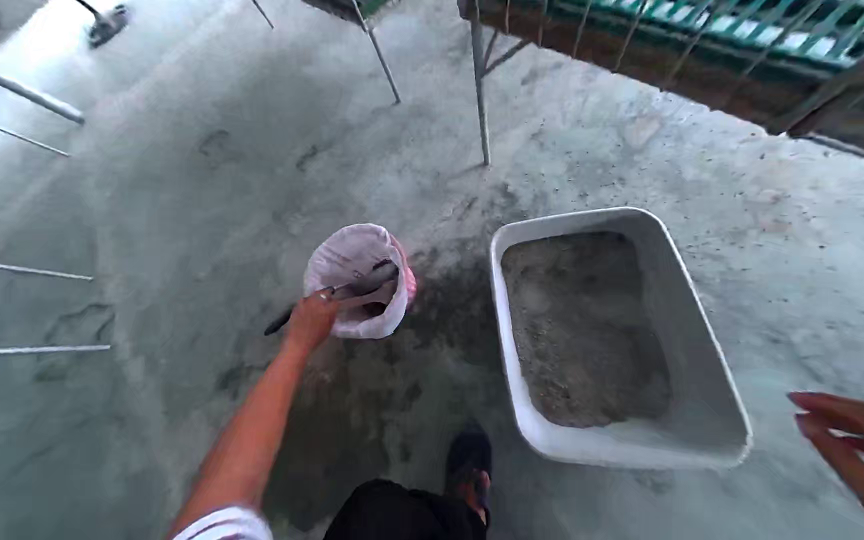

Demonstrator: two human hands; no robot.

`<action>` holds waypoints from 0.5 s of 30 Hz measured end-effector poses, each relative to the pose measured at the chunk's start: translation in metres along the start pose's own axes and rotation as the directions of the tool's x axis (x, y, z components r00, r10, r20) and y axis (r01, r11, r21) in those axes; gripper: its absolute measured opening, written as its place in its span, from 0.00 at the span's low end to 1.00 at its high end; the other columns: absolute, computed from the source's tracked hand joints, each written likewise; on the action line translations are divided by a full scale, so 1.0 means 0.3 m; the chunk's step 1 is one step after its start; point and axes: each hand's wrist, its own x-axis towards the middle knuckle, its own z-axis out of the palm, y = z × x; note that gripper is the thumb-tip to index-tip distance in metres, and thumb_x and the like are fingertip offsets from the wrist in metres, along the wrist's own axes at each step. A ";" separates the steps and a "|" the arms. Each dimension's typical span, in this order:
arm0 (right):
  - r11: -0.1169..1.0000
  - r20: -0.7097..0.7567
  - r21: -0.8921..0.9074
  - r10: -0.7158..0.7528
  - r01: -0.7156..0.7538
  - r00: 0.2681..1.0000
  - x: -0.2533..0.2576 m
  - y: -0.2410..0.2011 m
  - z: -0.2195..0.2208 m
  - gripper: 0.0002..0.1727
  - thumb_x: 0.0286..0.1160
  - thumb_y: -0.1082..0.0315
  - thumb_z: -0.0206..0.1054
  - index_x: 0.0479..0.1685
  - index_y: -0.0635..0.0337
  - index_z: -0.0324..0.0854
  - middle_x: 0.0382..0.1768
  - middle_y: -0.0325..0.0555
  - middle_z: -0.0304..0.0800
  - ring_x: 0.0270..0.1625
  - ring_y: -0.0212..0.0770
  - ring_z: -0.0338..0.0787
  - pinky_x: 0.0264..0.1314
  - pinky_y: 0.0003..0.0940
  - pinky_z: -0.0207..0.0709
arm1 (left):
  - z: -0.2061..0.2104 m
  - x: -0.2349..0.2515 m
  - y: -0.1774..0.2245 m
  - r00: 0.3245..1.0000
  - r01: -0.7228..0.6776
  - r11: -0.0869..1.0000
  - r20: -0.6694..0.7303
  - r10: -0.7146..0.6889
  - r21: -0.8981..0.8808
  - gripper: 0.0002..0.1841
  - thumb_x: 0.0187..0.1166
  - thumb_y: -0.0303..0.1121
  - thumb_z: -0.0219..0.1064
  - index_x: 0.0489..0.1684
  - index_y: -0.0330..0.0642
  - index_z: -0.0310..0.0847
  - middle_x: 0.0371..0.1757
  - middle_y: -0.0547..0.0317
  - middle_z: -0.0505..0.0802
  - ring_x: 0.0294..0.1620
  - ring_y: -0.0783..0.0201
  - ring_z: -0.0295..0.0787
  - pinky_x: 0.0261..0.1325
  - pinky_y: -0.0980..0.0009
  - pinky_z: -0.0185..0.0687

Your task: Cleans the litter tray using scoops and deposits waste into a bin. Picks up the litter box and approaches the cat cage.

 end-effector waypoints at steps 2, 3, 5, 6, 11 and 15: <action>0.999 0.008 0.002 0.043 -0.043 0.999 0.032 0.097 0.156 0.15 0.80 0.76 0.62 0.56 0.82 0.84 0.51 0.77 0.90 0.49 0.69 0.93 0.58 0.61 0.85 | 0.058 0.044 0.017 0.998 -0.061 0.996 0.031 0.059 0.068 0.18 0.87 0.27 0.56 0.72 0.40 0.83 0.72 0.31 0.85 0.76 0.29 0.76 0.74 0.32 0.69; 0.998 -0.007 -0.001 0.058 -0.058 0.998 0.049 0.117 0.226 0.14 0.80 0.76 0.63 0.55 0.80 0.86 0.50 0.74 0.92 0.50 0.68 0.94 0.59 0.61 0.85 | 0.074 0.067 0.027 0.999 -0.037 0.997 0.006 0.036 0.062 0.18 0.87 0.28 0.59 0.72 0.38 0.82 0.70 0.29 0.85 0.74 0.28 0.78 0.71 0.31 0.72; 0.998 0.033 0.022 0.058 -0.059 0.998 0.086 0.114 0.325 0.14 0.82 0.76 0.63 0.57 0.78 0.86 0.52 0.71 0.92 0.54 0.65 0.94 0.64 0.58 0.84 | 0.104 0.116 0.042 1.000 0.028 0.995 0.009 -0.029 0.093 0.20 0.84 0.31 0.64 0.72 0.33 0.80 0.71 0.24 0.82 0.74 0.26 0.77 0.69 0.29 0.73; 0.998 0.071 0.036 0.045 -0.047 0.996 0.114 0.105 0.355 0.14 0.83 0.75 0.63 0.58 0.76 0.86 0.54 0.69 0.92 0.56 0.63 0.94 0.66 0.55 0.84 | 0.106 0.146 0.049 0.997 0.062 0.988 0.039 -0.069 0.141 0.21 0.82 0.31 0.66 0.70 0.29 0.80 0.72 0.24 0.81 0.75 0.26 0.75 0.70 0.29 0.72; 0.989 0.297 0.125 0.041 -0.081 0.954 0.147 -0.015 0.363 0.18 0.87 0.70 0.60 0.65 0.73 0.84 0.59 0.66 0.91 0.61 0.58 0.91 0.71 0.49 0.80 | -0.112 0.121 0.192 0.925 0.131 0.922 0.289 -0.246 0.365 0.28 0.77 0.47 0.74 0.60 0.26 0.84 0.68 0.24 0.85 0.73 0.27 0.79 0.70 0.27 0.70; 0.947 0.554 0.296 -0.065 -0.124 0.830 0.075 -0.126 0.416 0.18 0.88 0.70 0.59 0.67 0.73 0.83 0.60 0.66 0.90 0.62 0.57 0.91 0.72 0.49 0.78 | -0.439 -0.005 0.199 0.922 0.091 0.876 0.293 -0.254 0.473 0.25 0.76 0.46 0.75 0.48 0.25 0.87 0.55 0.26 0.90 0.64 0.28 0.85 0.64 0.28 0.74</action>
